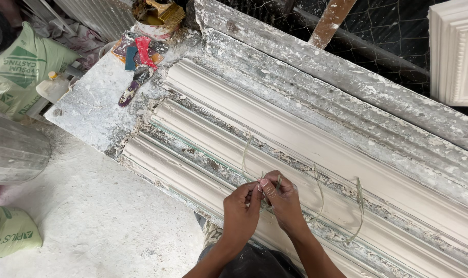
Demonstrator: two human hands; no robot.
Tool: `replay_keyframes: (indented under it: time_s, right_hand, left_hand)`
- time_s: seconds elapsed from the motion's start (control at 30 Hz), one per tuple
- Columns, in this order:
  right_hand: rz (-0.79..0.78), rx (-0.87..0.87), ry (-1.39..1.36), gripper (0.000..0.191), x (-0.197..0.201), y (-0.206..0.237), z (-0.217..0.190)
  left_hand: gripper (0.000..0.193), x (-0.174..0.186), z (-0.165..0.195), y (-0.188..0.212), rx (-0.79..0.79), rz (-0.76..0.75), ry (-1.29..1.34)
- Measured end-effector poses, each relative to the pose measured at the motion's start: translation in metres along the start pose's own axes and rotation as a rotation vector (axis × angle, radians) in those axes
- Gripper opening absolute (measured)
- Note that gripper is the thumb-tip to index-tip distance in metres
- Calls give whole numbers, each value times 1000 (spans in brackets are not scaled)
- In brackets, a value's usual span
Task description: The person works along a long plaster cornice moulding on a workbench, pulling thin rubber strips out of the mould seams and scraping the seam line with a small stick. They then use a scraper to clean and smooth plaster residue from the moulding surface and the bench.
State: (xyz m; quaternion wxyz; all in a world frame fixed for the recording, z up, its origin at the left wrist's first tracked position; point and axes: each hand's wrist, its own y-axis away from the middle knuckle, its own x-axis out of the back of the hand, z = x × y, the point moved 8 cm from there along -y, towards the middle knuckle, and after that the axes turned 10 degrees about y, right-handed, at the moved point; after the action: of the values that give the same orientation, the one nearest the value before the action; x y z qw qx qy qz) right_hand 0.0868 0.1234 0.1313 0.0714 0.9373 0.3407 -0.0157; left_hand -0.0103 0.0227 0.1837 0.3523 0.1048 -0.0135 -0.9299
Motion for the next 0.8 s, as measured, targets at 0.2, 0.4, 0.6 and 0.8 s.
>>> replay_keyframes:
  time_s: [0.2, 0.4, 0.6, 0.8]
  right_hand:
    - [31, -169, -376, 18, 7, -4, 23]
    - [131, -222, -420, 14, 15, -6, 14]
    - [136, -195, -431, 12, 13, -9, 1]
    - [110, -184, -413, 14, 12, -10, -6]
  left_hand:
    - [25, -10, -17, -2, 107, -115, 125]
    - [26, -5, -26, -3, 123, -115, 46]
    - [25, -6, -10, 0, -83, -169, -121]
    - [24, -7, -7, 1, -114, -197, -201]
